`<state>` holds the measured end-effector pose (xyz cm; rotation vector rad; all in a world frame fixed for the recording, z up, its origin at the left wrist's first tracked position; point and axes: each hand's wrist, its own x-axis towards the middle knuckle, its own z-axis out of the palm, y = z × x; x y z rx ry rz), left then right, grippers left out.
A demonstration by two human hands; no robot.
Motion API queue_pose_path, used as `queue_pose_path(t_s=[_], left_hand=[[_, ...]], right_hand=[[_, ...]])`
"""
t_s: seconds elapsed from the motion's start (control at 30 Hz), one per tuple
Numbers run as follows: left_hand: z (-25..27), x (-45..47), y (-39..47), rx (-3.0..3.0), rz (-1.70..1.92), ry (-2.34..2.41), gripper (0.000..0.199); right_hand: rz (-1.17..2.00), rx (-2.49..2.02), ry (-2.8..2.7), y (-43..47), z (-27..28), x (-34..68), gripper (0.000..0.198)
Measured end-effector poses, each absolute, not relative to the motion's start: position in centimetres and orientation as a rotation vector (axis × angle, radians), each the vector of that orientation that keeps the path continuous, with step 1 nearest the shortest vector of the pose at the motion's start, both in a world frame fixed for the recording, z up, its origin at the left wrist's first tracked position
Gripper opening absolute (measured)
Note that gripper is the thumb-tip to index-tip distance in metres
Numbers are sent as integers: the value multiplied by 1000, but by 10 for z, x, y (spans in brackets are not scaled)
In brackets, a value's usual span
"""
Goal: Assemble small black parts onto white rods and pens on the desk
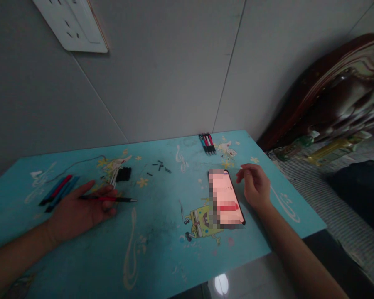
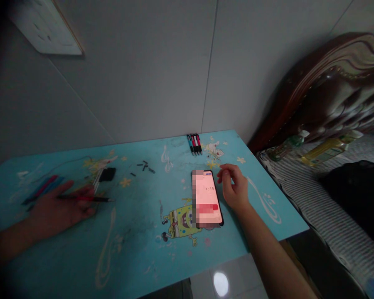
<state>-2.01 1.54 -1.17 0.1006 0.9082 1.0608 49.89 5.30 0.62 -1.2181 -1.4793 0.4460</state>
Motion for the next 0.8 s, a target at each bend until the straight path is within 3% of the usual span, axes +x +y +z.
queue_pose_path(t_s=[0.47,0.57,0.67,0.8], left_hand=[[24,8,9,295,950,662,36],[22,8,8,295,939,617,35],[21,7,7,319,926,542,32],[19,6,5,397,920,475,30]], right_hand=[[214,-1523,-1571,47,8,518,35],[225,-1687,-1726,14,19,502,53],[172,-1892,-1881,-23,29,474,87],[145,-2065,-1964,-44,29,437,99]])
